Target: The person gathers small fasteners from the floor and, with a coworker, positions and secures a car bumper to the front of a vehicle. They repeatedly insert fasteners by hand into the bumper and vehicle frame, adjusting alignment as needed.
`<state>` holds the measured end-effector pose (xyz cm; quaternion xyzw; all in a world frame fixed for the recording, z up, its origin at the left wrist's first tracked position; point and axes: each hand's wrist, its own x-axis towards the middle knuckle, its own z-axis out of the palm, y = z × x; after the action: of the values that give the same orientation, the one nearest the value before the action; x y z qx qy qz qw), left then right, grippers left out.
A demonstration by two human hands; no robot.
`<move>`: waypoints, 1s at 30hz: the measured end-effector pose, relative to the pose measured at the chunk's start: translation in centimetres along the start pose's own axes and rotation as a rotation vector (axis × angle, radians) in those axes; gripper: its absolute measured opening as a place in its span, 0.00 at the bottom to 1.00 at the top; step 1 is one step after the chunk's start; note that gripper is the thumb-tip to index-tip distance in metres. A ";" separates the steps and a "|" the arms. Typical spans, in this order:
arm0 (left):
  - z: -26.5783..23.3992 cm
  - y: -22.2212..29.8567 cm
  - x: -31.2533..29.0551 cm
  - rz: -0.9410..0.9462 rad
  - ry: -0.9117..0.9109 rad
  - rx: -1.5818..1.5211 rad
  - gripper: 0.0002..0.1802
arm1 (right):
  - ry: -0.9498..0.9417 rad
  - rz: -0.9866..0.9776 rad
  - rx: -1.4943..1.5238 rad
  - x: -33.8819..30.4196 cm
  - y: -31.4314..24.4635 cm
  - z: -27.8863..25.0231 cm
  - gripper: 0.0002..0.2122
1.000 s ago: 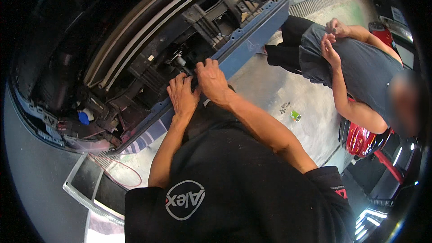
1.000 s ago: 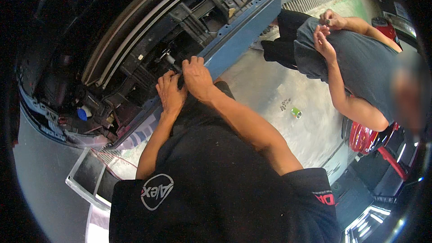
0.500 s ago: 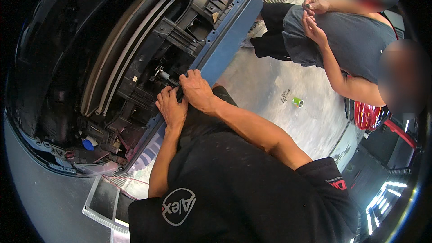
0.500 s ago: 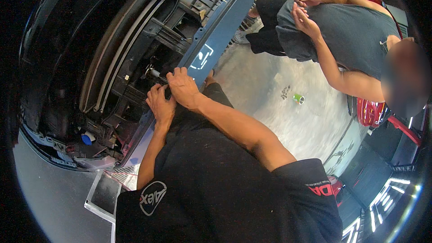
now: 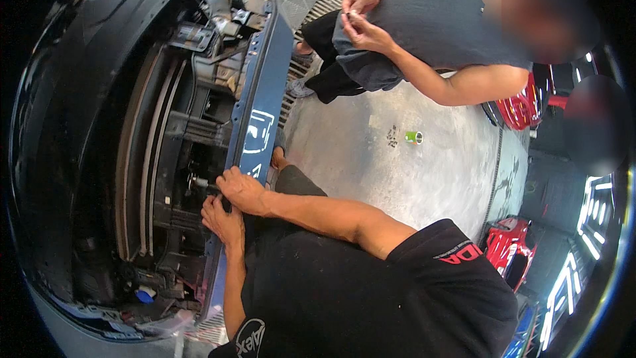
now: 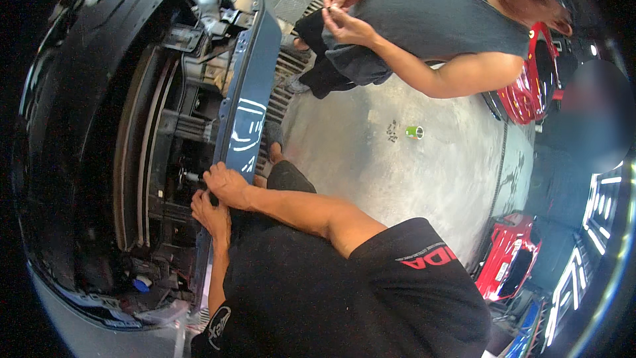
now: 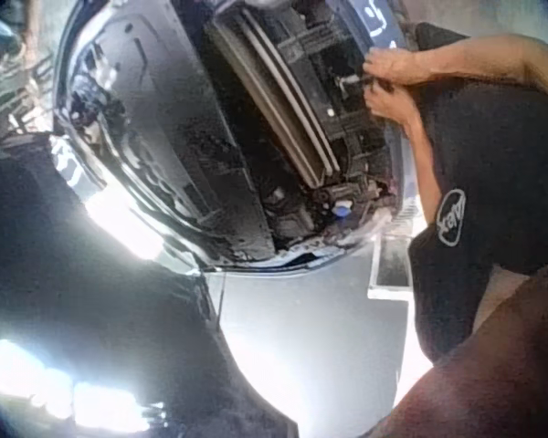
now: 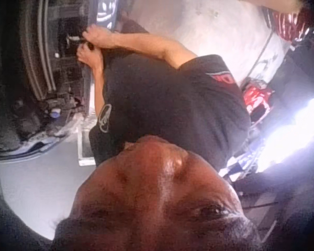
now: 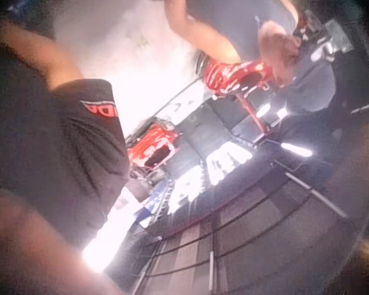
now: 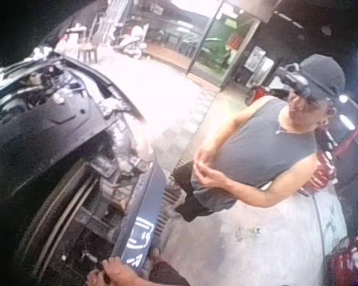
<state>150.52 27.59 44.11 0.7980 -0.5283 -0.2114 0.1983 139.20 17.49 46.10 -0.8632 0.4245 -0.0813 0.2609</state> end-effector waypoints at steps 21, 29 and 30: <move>-1.1 -0.6 0.1 0.113 -0.054 -0.005 0.36 | 0.003 0.065 0.154 0.0 -0.4 0.9 0.13; -1.3 1.9 0.1 0.056 0.041 -0.218 0.25 | 0.022 0.197 0.320 0.1 0.1 0.8 0.12; -1.6 2.6 0.4 0.054 0.039 -0.243 0.25 | 0.006 0.228 0.348 0.3 0.2 0.5 0.12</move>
<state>149.54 26.41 46.83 0.7574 -0.5164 -0.2529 0.3094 139.48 17.35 45.57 -0.7513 0.4997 -0.1260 0.4124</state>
